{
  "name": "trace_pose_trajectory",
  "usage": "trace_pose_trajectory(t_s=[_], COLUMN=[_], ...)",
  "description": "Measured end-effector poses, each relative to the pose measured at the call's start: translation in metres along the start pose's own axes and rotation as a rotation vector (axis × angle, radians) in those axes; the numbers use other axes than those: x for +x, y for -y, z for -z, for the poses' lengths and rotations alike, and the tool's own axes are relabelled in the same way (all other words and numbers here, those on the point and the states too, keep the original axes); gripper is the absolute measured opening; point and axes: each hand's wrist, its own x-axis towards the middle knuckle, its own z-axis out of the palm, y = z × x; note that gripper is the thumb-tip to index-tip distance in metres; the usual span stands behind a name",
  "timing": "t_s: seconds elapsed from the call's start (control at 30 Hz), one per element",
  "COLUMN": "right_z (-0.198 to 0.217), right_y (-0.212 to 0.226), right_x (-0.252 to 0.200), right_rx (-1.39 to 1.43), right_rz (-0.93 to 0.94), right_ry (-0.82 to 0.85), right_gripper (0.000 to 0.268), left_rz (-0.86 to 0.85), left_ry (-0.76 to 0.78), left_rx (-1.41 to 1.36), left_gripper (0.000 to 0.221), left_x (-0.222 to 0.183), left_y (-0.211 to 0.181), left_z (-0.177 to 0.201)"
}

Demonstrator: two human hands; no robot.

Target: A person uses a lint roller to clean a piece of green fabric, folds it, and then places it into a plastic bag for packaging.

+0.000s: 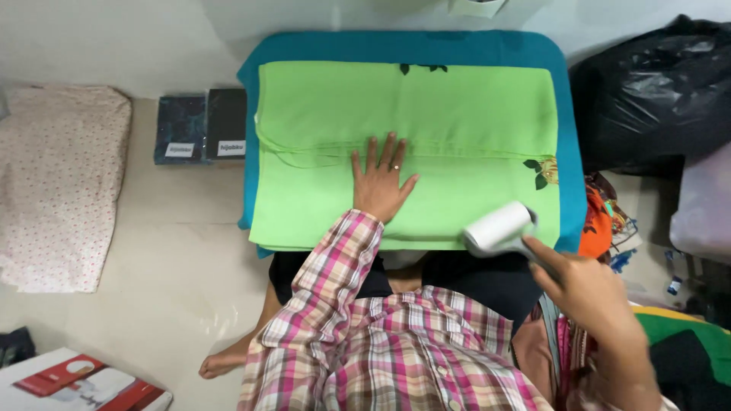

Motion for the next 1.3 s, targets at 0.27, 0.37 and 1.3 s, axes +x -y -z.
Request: trace_pose_trajectory(t_s=[0.27,0.37,1.3], right_z=[0.005,0.002,-0.004], right_y=[-0.013,0.008,-0.013], right_x=[0.057,0.135,0.297], right_rx=[0.354,0.339,0.326], right_rz=[0.236,0.181,0.013], right_ry=[-0.521,-0.616,-0.588], right_gripper=[0.060,0.056,0.050], left_rz=[-0.013,-0.013,-0.042], left_ry=[0.027,-0.037,-0.156], left_rx=[0.008,-0.020,-0.083], left_gripper=[0.071,0.067,0.064], left_x=[0.001,-0.003,-0.007], left_y=[0.001,0.002,0.003], left_z=[-0.003,-0.008,-0.013])
